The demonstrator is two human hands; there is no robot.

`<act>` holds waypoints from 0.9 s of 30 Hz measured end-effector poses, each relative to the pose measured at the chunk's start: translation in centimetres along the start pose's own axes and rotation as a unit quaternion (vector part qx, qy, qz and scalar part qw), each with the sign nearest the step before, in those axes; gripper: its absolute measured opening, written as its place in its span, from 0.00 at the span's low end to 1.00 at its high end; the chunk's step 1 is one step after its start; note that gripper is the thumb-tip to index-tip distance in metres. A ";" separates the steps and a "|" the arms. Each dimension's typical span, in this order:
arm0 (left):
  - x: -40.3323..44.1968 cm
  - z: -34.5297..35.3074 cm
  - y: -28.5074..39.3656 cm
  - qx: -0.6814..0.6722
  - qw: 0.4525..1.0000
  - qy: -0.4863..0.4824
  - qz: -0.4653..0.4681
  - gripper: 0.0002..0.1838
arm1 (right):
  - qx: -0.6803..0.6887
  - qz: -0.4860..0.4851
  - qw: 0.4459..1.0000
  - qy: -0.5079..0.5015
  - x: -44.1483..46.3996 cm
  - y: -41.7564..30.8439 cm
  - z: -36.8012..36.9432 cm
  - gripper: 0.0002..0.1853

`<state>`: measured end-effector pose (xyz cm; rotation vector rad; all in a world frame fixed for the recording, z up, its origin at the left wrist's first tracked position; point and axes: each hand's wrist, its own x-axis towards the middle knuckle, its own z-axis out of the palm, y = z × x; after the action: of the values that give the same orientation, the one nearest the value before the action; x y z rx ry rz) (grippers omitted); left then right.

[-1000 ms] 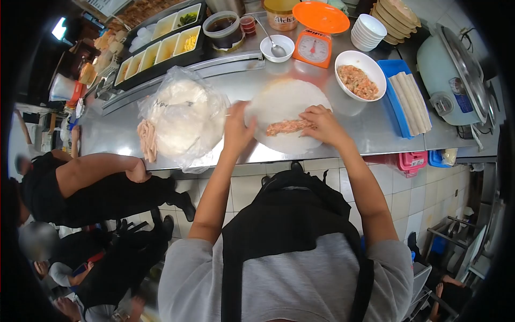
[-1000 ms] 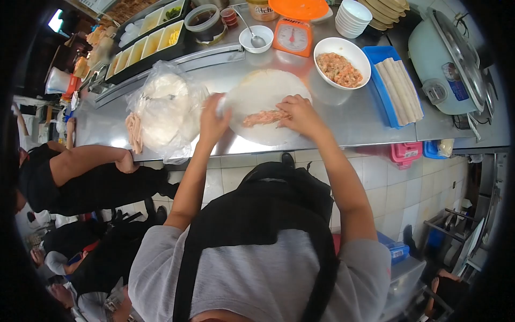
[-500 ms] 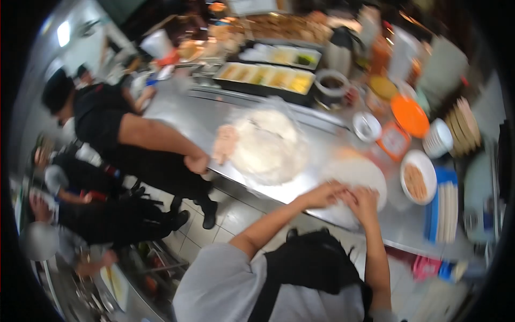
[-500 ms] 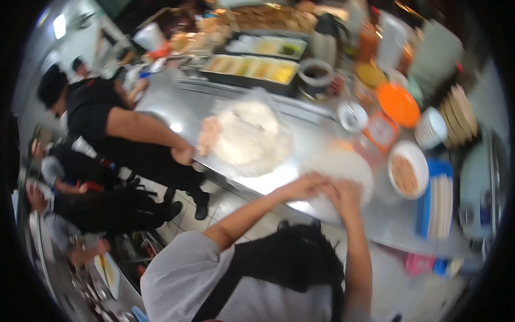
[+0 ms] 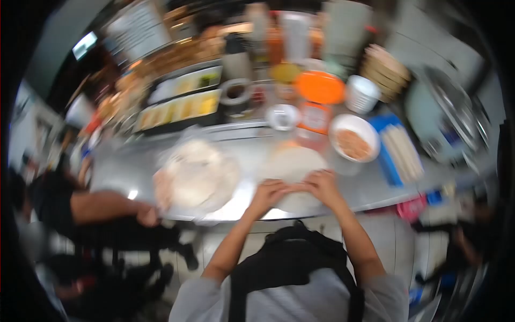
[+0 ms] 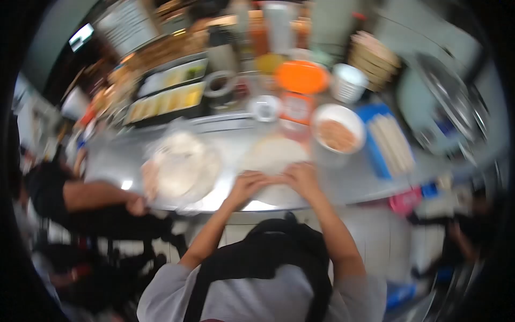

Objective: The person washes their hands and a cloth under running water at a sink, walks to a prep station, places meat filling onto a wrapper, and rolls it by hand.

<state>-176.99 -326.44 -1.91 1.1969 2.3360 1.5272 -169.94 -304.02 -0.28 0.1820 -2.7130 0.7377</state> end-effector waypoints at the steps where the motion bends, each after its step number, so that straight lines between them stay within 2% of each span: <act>1: 0.1 0.1 -0.1 0.017 1.000 -0.006 -0.009 0.09 | 0.022 -0.016 0.999 0.030 -0.4 0.8 0.2 0.08; 2: 0.1 0.3 0.0 0.042 0.999 0.022 0.001 0.08 | 0.026 -0.014 0.999 0.033 -0.7 1.2 0.4 0.07; 4: 0.1 0.1 -0.3 0.089 0.996 0.016 0.005 0.07 | -0.006 0.019 0.999 0.025 -1.1 1.1 1.7 0.07; 7: 0.3 -0.1 -0.2 0.082 0.996 0.004 -0.019 0.07 | -0.043 0.039 0.998 0.019 -1.3 0.3 2.5 0.08; 9: 0.1 0.2 -0.7 0.072 0.996 -0.046 -0.008 0.10 | -0.030 0.051 0.998 -0.011 -1.5 0.0 2.1 0.09; 11: 0.4 0.1 0.8 0.100 0.995 -0.006 0.023 0.17 | -0.002 0.059 0.997 0.040 -2.3 -0.4 0.9 0.11; 12: 0.7 0.2 1.7 0.087 0.995 -0.039 0.012 0.24 | 0.032 0.040 0.996 0.076 -2.6 -0.5 0.7 0.13; 13: 1.0 0.8 1.7 0.085 0.995 -0.048 0.016 0.24 | 0.031 0.049 0.995 0.081 -2.8 0.0 0.6 0.13; 15: 1.6 1.6 1.5 0.174 0.978 -0.098 0.064 0.24 | 0.072 0.057 0.995 -0.026 -3.0 1.6 1.1 0.18; 19: 2.8 3.1 2.5 0.208 0.967 -0.116 0.095 0.26 | 0.107 0.055 0.993 -0.017 -2.9 2.5 1.9 0.18; 22: 2.9 3.4 1.5 0.214 0.967 -0.126 0.054 0.24 | 0.176 0.060 0.982 0.030 -2.9 2.4 1.3 0.16; 24: 2.8 3.4 1.9 0.175 0.978 -0.110 0.019 0.21 | 0.210 0.045 0.977 0.008 -2.8 2.3 0.8 0.13; 27: 2.5 3.1 2.6 0.132 0.988 -0.074 0.040 0.20 | 0.174 0.057 0.983 0.016 -2.9 2.1 0.6 0.11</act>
<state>-175.81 -322.02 -0.50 1.4246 2.4721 1.1300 -167.81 -302.42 -2.73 0.0929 -2.5605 1.2345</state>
